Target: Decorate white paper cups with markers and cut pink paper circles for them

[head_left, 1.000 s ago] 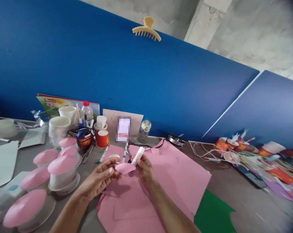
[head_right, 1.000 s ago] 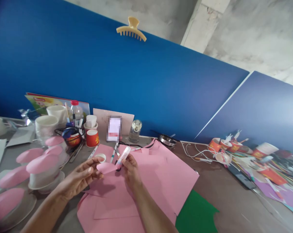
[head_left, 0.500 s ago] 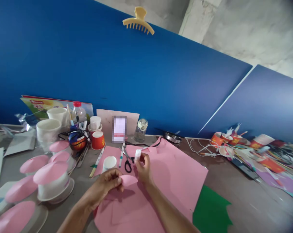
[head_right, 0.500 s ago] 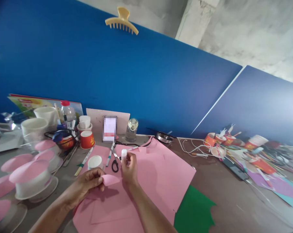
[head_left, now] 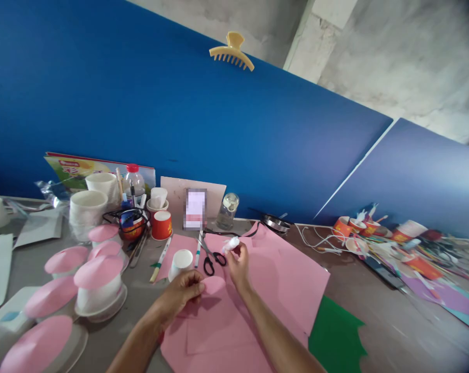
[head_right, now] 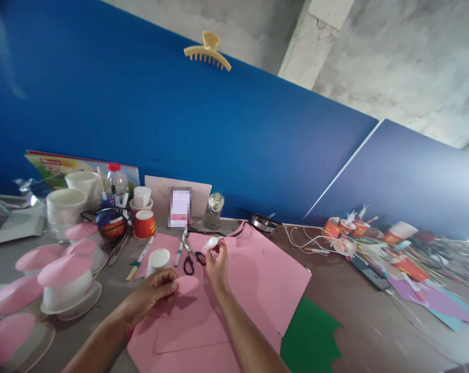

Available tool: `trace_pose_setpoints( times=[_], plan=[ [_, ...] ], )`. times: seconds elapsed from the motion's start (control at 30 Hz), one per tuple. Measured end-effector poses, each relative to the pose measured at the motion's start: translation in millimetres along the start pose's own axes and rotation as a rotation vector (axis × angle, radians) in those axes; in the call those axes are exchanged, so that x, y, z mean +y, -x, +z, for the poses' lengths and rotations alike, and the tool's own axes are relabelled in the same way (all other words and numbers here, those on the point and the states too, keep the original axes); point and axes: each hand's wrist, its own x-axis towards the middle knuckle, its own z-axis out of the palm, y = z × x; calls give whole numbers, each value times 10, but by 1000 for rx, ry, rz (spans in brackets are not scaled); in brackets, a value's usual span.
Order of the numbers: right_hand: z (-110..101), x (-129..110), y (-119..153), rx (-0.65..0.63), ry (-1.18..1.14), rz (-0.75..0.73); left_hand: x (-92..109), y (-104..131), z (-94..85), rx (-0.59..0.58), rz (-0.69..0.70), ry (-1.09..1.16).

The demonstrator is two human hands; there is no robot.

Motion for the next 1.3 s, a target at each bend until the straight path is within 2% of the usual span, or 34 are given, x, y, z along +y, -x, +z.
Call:
trace_pose_setpoints(
  times=[0.1,0.23,0.4,0.67,0.87,1.1,1.2,1.3],
  plan=[
    [-28,17,-187,6,37,-9,-38,-32,-16,44,-5,-16],
    [-21,77,-525,46,121,-16,-129,-88,-52,43,-6,-41],
    [118,163,-754,66,225,-42,-154,-107,-55,29,23,-61],
    [491,165,-808,18,339,-94,-94,-72,-25,45,18,-46],
    [623,241,-865,-2,399,-31,-154,-101,-30,24,3,-65],
    [576,267,-842,-41,377,52,-56,-20,21,-32,-16,-67],
    [492,156,-762,-42,311,41,29,30,11,-53,14,-10],
    [367,-66,-577,-119,200,7,88,67,-55,36,75,125]
  ],
)
